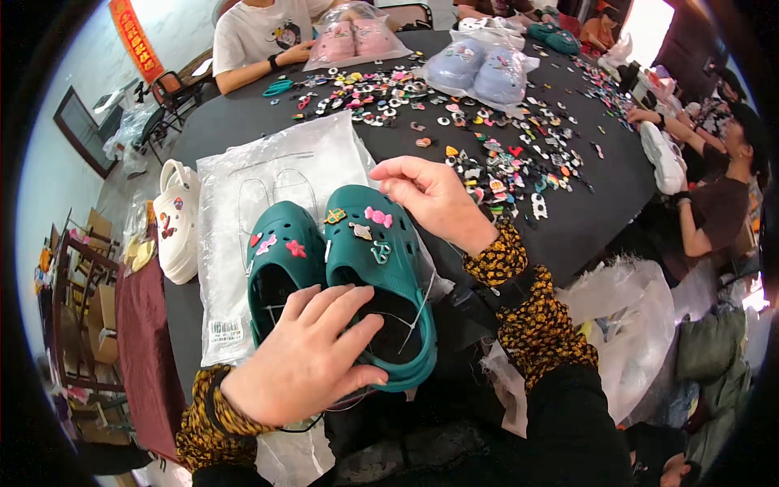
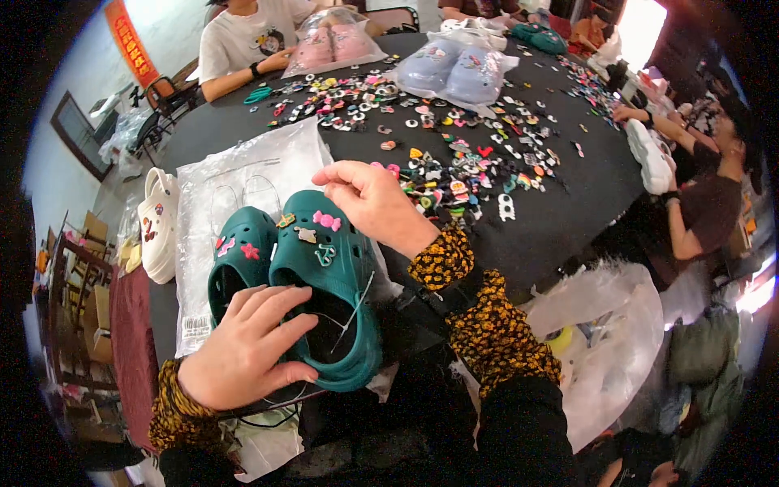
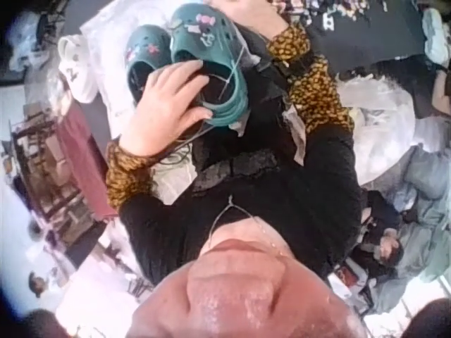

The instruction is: Attach decorative charms and accessories to various pairs of foam clog shoes.

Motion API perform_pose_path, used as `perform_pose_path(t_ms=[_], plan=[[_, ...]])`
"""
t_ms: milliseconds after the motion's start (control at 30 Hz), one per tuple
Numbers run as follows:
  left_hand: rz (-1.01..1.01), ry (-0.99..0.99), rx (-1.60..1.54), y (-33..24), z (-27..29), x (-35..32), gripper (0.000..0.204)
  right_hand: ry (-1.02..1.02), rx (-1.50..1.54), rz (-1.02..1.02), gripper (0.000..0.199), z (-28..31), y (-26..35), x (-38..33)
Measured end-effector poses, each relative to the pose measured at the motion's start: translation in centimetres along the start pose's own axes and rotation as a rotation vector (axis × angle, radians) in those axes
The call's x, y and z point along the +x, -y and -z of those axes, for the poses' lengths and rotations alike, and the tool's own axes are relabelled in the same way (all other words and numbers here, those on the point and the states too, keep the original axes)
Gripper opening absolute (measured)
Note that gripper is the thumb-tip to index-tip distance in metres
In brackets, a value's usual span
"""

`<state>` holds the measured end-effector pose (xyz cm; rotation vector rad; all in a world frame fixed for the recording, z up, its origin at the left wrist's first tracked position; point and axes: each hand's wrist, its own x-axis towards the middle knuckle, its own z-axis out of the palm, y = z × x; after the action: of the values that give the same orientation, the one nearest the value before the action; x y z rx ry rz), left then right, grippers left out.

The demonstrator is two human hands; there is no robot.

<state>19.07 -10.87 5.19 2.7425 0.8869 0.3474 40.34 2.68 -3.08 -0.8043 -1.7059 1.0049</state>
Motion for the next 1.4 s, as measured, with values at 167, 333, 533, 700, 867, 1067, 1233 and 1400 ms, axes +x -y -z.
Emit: perform_pose_path(t_ms=[167,333,533,700,867,1067,1233,1400], plan=[[0.326,-0.166,0.044,-0.4,0.1,-2.5,0.037,-0.003,-0.043,0.030,0.019,-0.9,-1.9,0.8],[0.619,-0.108,-0.260,2.9,-1.0,-2.7,0.042,-0.014,-0.074,-0.040,0.022,-1.1,-3.6,0.3],[0.797,-0.112,-0.333,4.3,-2.3,-1.1,0.062,0.032,-0.012,-0.126,0.027,-1.1,-4.5,-0.3],[0.937,-0.167,-0.597,3.3,-2.1,0.8,0.038,0.014,0.077,-0.111,0.028,-0.7,-4.9,-0.5],[0.948,-0.199,-0.454,3.3,-1.4,0.9,0.015,0.067,0.199,-0.099,0.028,-0.1,-4.3,-0.4],[0.875,-0.157,-0.264,4.9,-0.3,-1.8,0.009,0.143,0.387,-0.151,0.027,-0.3,-3.4,-0.7],[0.764,-0.261,-0.080,4.3,1.9,-2.4,0.011,0.202,0.456,-0.137,0.027,-0.2,-2.5,-0.8],[0.575,-0.126,0.220,3.8,4.3,-1.7,0.016,0.145,0.616,-0.137,0.026,-0.2,-3.3,-0.9]])
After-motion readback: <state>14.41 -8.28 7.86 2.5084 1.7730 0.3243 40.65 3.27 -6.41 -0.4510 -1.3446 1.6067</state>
